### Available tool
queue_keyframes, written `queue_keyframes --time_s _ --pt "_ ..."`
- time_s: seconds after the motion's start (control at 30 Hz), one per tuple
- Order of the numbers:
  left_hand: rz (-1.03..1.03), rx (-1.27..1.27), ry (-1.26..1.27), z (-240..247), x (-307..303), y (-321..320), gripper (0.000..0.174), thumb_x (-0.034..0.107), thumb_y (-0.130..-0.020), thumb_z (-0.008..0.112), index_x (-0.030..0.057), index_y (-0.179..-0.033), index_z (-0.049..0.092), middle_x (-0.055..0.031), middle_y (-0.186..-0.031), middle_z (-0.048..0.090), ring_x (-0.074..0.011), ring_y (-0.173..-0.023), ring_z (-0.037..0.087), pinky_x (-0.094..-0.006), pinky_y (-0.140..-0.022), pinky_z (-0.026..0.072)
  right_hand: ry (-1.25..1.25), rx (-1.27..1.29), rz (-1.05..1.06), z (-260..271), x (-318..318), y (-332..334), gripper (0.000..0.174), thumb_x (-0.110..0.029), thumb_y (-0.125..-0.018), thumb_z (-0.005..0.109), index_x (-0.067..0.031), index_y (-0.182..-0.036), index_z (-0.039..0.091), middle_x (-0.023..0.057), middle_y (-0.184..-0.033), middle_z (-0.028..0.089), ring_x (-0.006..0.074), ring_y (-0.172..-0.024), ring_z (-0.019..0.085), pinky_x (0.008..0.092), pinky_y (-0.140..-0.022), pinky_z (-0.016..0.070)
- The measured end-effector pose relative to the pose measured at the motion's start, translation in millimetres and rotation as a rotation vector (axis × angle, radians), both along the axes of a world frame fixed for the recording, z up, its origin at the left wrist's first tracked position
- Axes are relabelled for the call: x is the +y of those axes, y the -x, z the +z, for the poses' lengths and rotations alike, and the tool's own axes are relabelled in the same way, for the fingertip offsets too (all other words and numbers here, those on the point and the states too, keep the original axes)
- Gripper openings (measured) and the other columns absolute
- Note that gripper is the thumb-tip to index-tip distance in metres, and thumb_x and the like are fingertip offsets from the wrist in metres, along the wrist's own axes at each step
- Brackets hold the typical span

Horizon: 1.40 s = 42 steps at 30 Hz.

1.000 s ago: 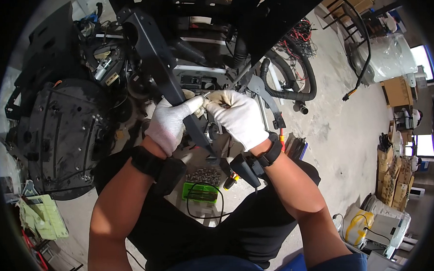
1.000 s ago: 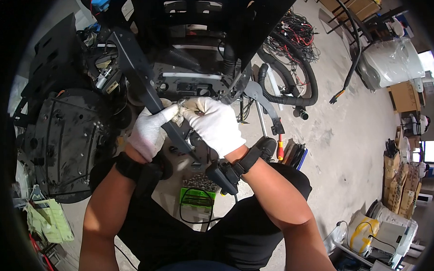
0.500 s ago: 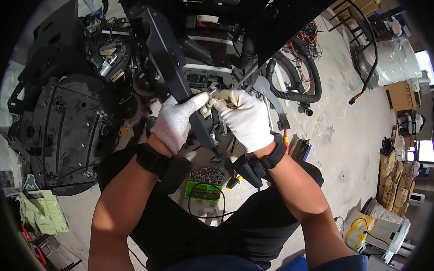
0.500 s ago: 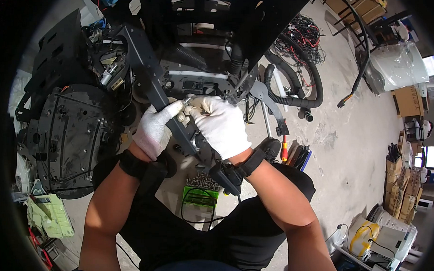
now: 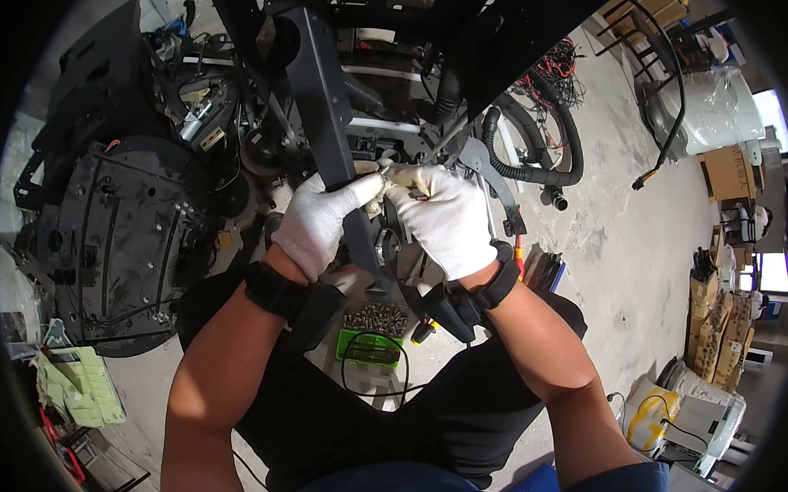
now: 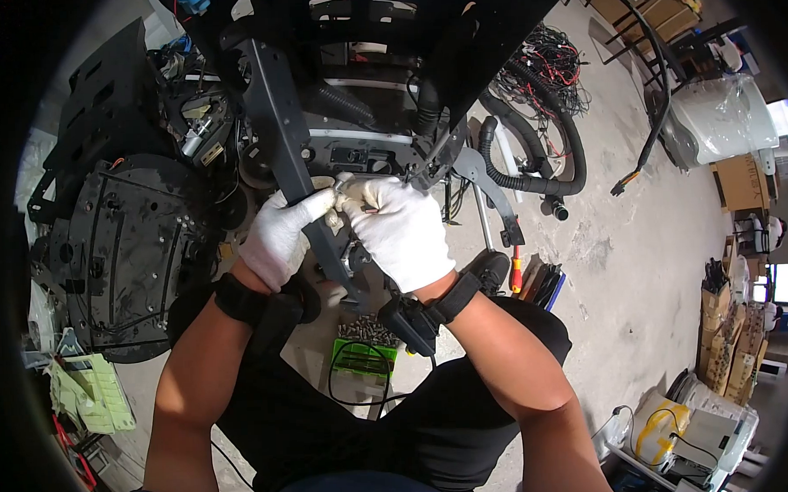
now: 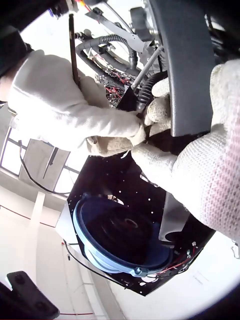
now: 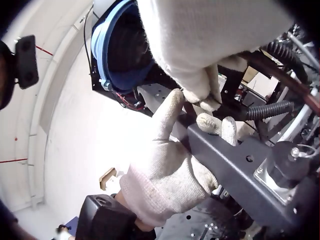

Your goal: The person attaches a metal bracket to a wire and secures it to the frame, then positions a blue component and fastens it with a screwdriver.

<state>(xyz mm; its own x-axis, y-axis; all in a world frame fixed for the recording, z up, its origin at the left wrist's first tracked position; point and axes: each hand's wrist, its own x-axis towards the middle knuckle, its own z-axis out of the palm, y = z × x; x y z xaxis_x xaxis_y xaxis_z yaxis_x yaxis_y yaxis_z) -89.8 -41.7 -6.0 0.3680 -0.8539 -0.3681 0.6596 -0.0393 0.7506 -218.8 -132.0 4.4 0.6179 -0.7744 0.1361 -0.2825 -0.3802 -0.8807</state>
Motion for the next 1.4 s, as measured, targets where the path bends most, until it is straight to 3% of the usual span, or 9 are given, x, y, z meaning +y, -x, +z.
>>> queue_keyframes --time_s 0.1,0.2,0.27,0.5,0.6,0.77,0.97,1.07,1.4 --pt "-0.058 -0.039 0.024 -3.6 1.1 -4.1 0.016 0.002 -0.088 0.057 -0.0013 -0.103 0.061 -0.0064 -0.095 0.064 -0.0141 -0.083 0.059 -0.0260 -0.074 0.0488 -0.002 0.023 -0.004 1.8 0.8 2.1 0.009 -0.015 -0.076 0.070 -0.0063 -0.078 0.069 0.0119 -0.068 0.062 0.0252 -0.060 0.061 0.0303 -0.054 0.0471" --pt "-0.059 -0.089 0.045 -1.3 1.9 -3.5 0.018 0.003 -0.089 0.055 -0.0028 -0.105 0.060 -0.0066 -0.097 0.063 -0.0128 -0.083 0.058 -0.0251 -0.075 0.0482 0.169 0.096 0.053 4.4 -1.0 2.6 0.012 -0.014 -0.075 0.071 -0.0052 -0.070 0.064 0.0123 -0.063 0.057 0.0269 -0.056 0.058 0.0325 -0.051 0.0443" --pt "-0.065 -0.081 0.048 1.7 2.1 -3.4 0.019 0.003 -0.089 0.054 -0.0036 -0.106 0.059 -0.0067 -0.098 0.063 -0.0121 -0.082 0.058 -0.0247 -0.075 0.0480 0.150 -0.009 0.083 7.3 -0.4 0.9 0.018 -0.013 -0.074 0.072 -0.0040 -0.064 0.059 0.0134 -0.060 0.053 0.0284 -0.054 0.055 0.0341 -0.049 0.0425" --pt "-0.117 -0.107 0.053 1.9 3.4 -8.1 0.023 0.008 -0.090 0.053 -0.0051 -0.108 0.059 -0.0066 -0.096 0.062 -0.0107 -0.079 0.056 -0.0233 -0.073 0.0472 0.157 0.014 0.070 8.5 -4.8 0.9 0.019 -0.012 -0.074 0.071 -0.0032 -0.062 0.058 0.0123 -0.060 0.055 0.0284 -0.054 0.055 0.0336 -0.050 0.0437" --pt "-0.117 -0.164 0.026 5.0 4.0 -9.3 0.023 0.007 -0.090 0.053 -0.0052 -0.108 0.059 -0.0065 -0.095 0.062 -0.0110 -0.081 0.057 -0.0232 -0.074 0.0467 0.194 0.033 0.098 11.7 -7.4 0.9 0.017 -0.015 -0.076 0.071 -0.0037 -0.067 0.061 0.0108 -0.062 0.058 0.0256 -0.055 0.057 0.0317 -0.051 0.0449" --pt "-0.112 -0.310 0.026 2.6 7.7 -12.0 0.023 0.007 -0.090 0.054 -0.0050 -0.108 0.059 -0.0070 -0.096 0.063 -0.0132 -0.087 0.059 -0.0254 -0.079 0.0468 -0.164 0.010 0.127 1.0 -9.1 -2.5 0.019 -0.019 -0.081 0.070 -0.0038 -0.093 0.068 0.0078 -0.077 0.068 0.0137 -0.067 0.064 0.0255 -0.062 0.0496" --pt "-0.075 -0.325 0.021 -3.6 7.1 -12.9 0.023 0.008 -0.089 0.056 -0.0043 -0.108 0.059 -0.0083 -0.099 0.062 -0.0147 -0.090 0.060 -0.0275 -0.083 0.0471 -0.366 0.086 0.308 19.1 -12.3 -3.1 0.031 -0.020 -0.087 0.065 0.0020 -0.108 0.062 0.0081 -0.092 0.068 0.0082 -0.082 0.062 0.0228 -0.075 0.0490" --pt "-0.066 -0.328 -0.019 0.9 8.0 -13.6 0.022 0.008 -0.089 0.056 -0.0042 -0.107 0.059 -0.0087 -0.099 0.062 -0.0148 -0.090 0.060 -0.0273 -0.082 0.0476 -0.577 -0.052 0.330 14.2 -13.7 -2.1 0.032 -0.020 -0.088 0.063 0.0040 -0.110 0.061 0.0076 -0.093 0.068 0.0085 -0.083 0.061 0.0227 -0.076 0.0482" --pt "-0.079 -0.297 -0.037 4.2 8.1 -11.8 0.020 0.009 -0.089 0.056 -0.0039 -0.105 0.059 -0.0066 -0.092 0.062 -0.0133 -0.083 0.059 -0.0258 -0.075 0.0476 -0.670 -0.045 0.247 9.7 -17.1 -1.6 0.026 -0.018 -0.087 0.064 0.0030 -0.103 0.064 0.0053 -0.087 0.068 0.0077 -0.077 0.060 0.0220 -0.072 0.0483"
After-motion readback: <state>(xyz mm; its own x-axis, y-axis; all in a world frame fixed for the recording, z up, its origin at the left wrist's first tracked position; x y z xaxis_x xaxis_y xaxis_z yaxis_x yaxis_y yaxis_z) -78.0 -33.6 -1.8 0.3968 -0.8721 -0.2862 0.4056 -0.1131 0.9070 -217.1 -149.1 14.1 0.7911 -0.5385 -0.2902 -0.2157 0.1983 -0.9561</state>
